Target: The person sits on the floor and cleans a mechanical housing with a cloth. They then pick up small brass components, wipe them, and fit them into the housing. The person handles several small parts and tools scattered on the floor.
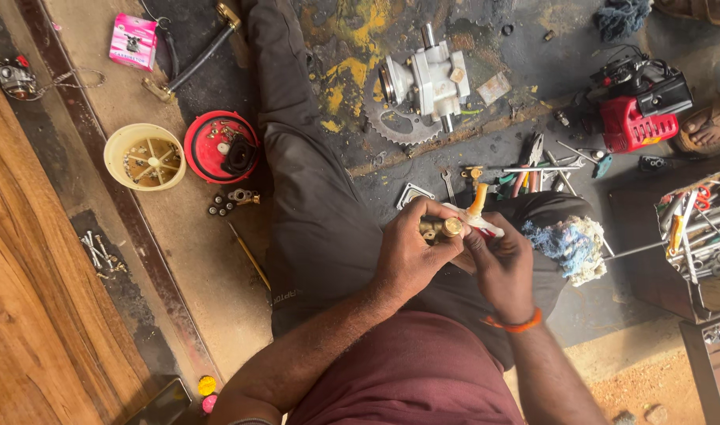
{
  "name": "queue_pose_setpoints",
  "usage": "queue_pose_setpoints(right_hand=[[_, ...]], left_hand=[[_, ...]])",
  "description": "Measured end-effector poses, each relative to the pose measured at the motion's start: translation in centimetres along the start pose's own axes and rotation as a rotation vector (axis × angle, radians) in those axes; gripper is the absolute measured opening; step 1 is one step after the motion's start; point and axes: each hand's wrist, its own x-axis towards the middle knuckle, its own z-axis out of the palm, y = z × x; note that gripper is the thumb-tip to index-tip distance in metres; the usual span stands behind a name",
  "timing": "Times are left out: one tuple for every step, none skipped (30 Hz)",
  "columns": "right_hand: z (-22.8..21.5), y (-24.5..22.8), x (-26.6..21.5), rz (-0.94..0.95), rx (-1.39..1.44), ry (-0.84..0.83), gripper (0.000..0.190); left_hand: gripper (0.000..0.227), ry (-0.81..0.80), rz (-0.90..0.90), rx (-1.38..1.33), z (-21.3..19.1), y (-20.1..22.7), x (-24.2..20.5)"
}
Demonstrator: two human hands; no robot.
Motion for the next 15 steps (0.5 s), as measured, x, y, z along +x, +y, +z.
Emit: queue_pose_setpoints(right_hand=[[-0.5,-0.7,0.5,-0.045,-0.129,-0.060,0.031],[-1.5,-1.5,0.7,-0.078,-0.258,-0.112,0.044],[-2.2,-2.3,0.9,-0.110,-0.387,-0.166,0.057],[-2.9,-3.1,1.4,-0.180,-0.395,-0.159,0.060],[-3.5,-3.9,1.7,-0.250,-0.402,-0.152,0.063],[-3.7,-4.6,1.9,-0.315,-0.409,-0.149,0.066],[-4.0,-5.4,2.0,-0.299,-0.474,-0.146,0.068],[-4.1,-6.1,2.0,-0.287,-0.534,-0.142,0.070],[-3.9,-6.7,2.0,-0.274,-0.594,-0.138,0.073],[-3.5,-7.1,2.0,-0.344,-0.659,-0.131,0.071],[-3.2,-7.6,2.0,-0.414,-0.723,-0.124,0.069],[-2.8,-7.9,2.1,-0.482,-0.788,-0.120,0.067],[-2.5,-8.1,2.1,-0.512,-0.819,-0.112,0.066],[-2.2,-8.1,2.1,-0.541,-0.851,-0.108,0.066],[-2.0,-8.1,2.2,-0.571,-0.882,-0.104,0.065]], left_hand=[[0.021,-0.012,-0.019,0.009,-0.4,0.0,0.2],[0.027,-0.007,0.024,0.102,-0.8,0.1,0.1],[0.033,-0.002,0.068,0.195,-1.3,0.0,0.1],[0.038,0.008,0.118,0.284,-1.6,0.0,0.3],[0.037,-0.011,0.132,0.314,-1.9,0.0,0.5],[0.036,-0.030,0.141,0.344,-2.2,-0.1,0.5],[0.035,-0.048,0.149,0.374,-2.3,-0.1,0.4],[0.036,-0.055,0.154,0.385,-2.5,-0.1,0.3],[0.037,-0.061,0.159,0.396,-2.6,0.0,0.3],[0.038,-0.066,0.167,0.409,-2.7,0.1,0.3],[0.038,-0.063,0.161,0.402,-2.7,0.1,0.3],[0.038,-0.059,0.154,0.393,-2.7,0.1,0.3],[0.038,-0.054,0.146,0.384,-2.7,0.1,0.3],[0.038,-0.051,0.155,0.390,-2.7,0.0,0.2],[0.038,-0.048,0.163,0.395,-2.8,-0.1,0.2]])
